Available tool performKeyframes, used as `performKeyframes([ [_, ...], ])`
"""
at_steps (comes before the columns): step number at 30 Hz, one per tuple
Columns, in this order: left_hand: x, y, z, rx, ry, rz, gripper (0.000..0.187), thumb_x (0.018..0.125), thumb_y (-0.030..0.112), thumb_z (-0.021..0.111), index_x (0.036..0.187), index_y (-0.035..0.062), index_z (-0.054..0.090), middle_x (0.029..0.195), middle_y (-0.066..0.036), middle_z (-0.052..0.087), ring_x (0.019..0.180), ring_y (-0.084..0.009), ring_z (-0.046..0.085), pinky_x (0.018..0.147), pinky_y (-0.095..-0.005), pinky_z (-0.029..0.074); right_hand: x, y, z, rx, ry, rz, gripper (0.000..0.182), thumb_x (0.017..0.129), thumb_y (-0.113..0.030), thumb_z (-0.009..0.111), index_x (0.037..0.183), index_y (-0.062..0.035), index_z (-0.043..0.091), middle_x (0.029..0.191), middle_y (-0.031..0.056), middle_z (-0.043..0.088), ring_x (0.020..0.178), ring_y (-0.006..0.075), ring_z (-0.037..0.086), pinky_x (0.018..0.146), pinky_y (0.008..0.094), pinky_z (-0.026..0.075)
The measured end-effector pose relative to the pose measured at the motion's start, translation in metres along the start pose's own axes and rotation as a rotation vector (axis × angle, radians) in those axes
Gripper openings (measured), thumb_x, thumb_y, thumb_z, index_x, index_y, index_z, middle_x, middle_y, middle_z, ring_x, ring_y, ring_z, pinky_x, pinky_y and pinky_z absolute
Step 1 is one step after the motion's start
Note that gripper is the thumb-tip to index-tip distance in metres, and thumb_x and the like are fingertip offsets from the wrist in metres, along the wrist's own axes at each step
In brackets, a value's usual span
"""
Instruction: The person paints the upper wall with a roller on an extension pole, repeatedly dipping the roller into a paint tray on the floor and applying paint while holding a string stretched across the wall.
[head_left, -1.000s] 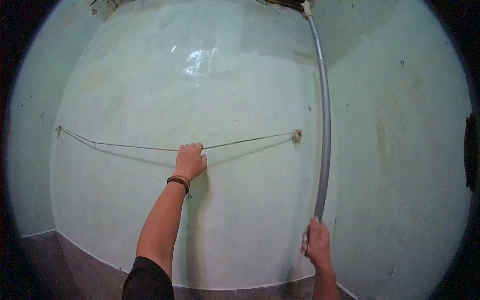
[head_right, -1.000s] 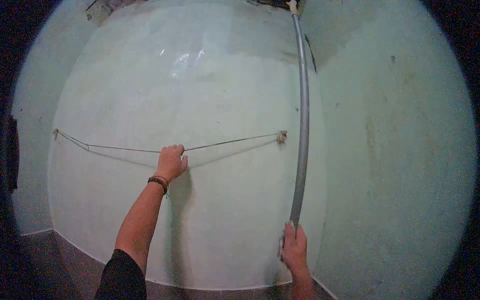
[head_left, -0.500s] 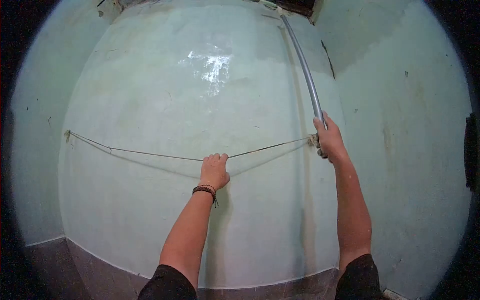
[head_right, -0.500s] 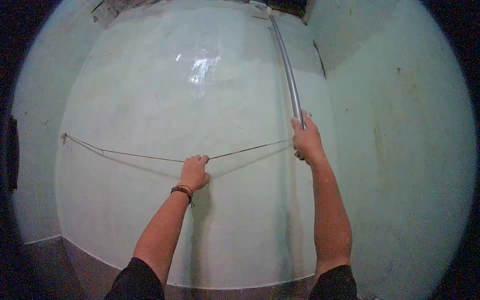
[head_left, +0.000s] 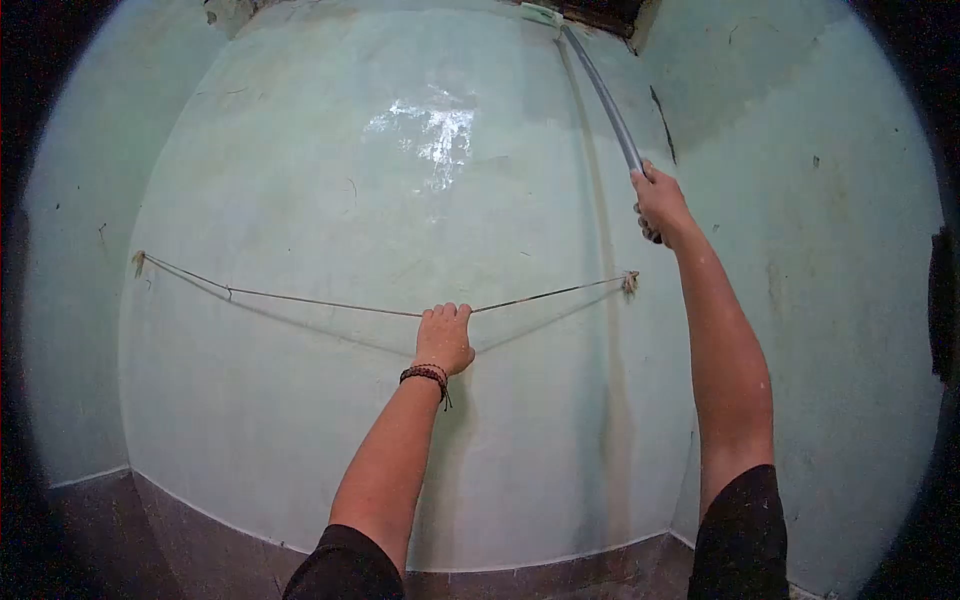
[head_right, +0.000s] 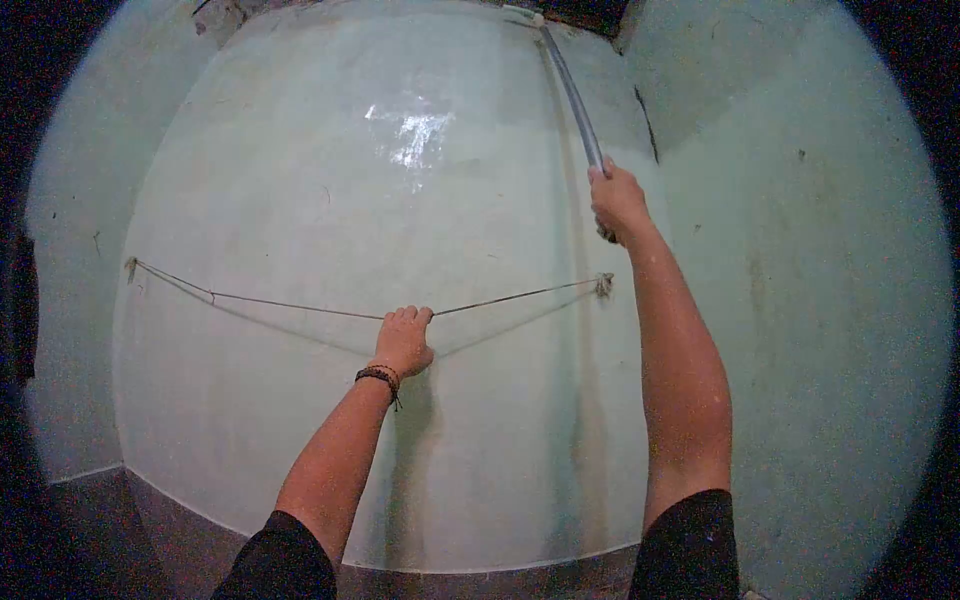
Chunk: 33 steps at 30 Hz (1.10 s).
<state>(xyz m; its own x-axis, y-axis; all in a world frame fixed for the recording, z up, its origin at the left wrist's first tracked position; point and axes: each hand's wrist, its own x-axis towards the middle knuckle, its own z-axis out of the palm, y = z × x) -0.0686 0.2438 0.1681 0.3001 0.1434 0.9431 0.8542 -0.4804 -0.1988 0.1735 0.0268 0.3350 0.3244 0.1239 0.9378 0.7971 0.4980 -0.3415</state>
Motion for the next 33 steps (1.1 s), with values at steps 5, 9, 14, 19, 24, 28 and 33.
performKeyframes([
  [5, 0.0, 0.001, 0.0, 0.031, -0.019, 0.002, 0.044, 0.064, 0.017, 0.064, 0.104, 0.0084, 0.048, 0.094, -0.009, 0.052, 0.095, -0.0224, 0.049, 0.083, -0.0348, 0.037, 0.021, -0.044, -0.002, 0.158, -0.062, 0.139, 0.039, 0.089, -0.028, 0.048, 0.125, -0.0138, 0.049, 0.071, 0.0079, 0.054, 0.057, 0.0167, 0.051, 0.05, 0.0323, 0.043],
  [9, -0.001, 0.002, -0.003, -0.024, -0.037, -0.017, 0.044, 0.064, 0.013, 0.065, 0.104, 0.0092, 0.048, 0.097, -0.01, 0.052, 0.099, -0.0254, 0.049, 0.086, -0.0369, 0.037, 0.044, -0.045, 0.007, 0.019, -0.045, 0.044, 0.037, 0.089, -0.029, 0.048, 0.122, -0.0128, 0.052, 0.075, 0.0089, 0.058, 0.061, 0.0181, 0.054, 0.053, 0.0342, 0.045],
  [14, -0.003, 0.005, -0.006, -0.018, -0.042, -0.023, 0.043, 0.065, 0.013, 0.064, 0.105, 0.0095, 0.048, 0.097, -0.01, 0.052, 0.099, -0.0255, 0.049, 0.086, -0.0369, 0.038, 0.072, -0.031, 0.019, -0.175, 0.049, -0.121, 0.039, 0.088, -0.03, 0.048, 0.123, -0.0128, 0.052, 0.081, 0.0098, 0.061, 0.066, 0.0198, 0.057, 0.059, 0.0365, 0.048],
  [19, 0.0, 0.002, 0.003, -0.015, -0.013, -0.026, 0.041, 0.065, 0.012, 0.063, 0.104, 0.0097, 0.048, 0.095, -0.01, 0.052, 0.097, -0.0256, 0.05, 0.084, -0.0371, 0.038, 0.082, -0.029, 0.02, -0.155, 0.041, -0.089, 0.039, 0.088, -0.029, 0.048, 0.123, -0.0125, 0.051, 0.08, 0.0092, 0.061, 0.063, 0.0191, 0.057, 0.057, 0.0361, 0.048],
  [24, -0.001, 0.002, 0.004, 0.013, -0.014, -0.017, 0.044, 0.064, 0.015, 0.066, 0.103, 0.0104, 0.048, 0.094, -0.01, 0.052, 0.095, -0.026, 0.051, 0.082, -0.0368, 0.039, 0.056, -0.048, 0.012, 0.024, -0.026, 0.029, 0.037, 0.089, -0.027, 0.047, 0.122, -0.0106, 0.051, 0.072, 0.0078, 0.056, 0.055, 0.0173, 0.052, 0.047, 0.0341, 0.046],
  [28, -0.001, 0.006, -0.002, 0.037, -0.042, -0.037, 0.038, 0.067, 0.014, 0.06, 0.103, 0.0095, 0.048, 0.096, -0.01, 0.053, 0.097, -0.0229, 0.05, 0.083, -0.0351, 0.037, 0.058, -0.047, 0.014, 0.054, -0.021, 0.016, 0.036, 0.09, -0.028, 0.047, 0.121, -0.0099, 0.05, 0.067, 0.0065, 0.053, 0.051, 0.0164, 0.049, 0.042, 0.0339, 0.043],
  [33, -0.002, 0.003, 0.002, 0.013, 0.026, -0.018, 0.041, 0.063, 0.014, 0.066, 0.099, 0.0105, 0.048, 0.093, -0.01, 0.052, 0.094, -0.0251, 0.051, 0.08, -0.0367, 0.039, 0.057, -0.046, 0.013, 0.109, -0.017, 0.011, 0.035, 0.09, -0.027, 0.048, 0.121, -0.0106, 0.05, 0.064, 0.0059, 0.049, 0.048, 0.0154, 0.047, 0.039, 0.0328, 0.041],
])
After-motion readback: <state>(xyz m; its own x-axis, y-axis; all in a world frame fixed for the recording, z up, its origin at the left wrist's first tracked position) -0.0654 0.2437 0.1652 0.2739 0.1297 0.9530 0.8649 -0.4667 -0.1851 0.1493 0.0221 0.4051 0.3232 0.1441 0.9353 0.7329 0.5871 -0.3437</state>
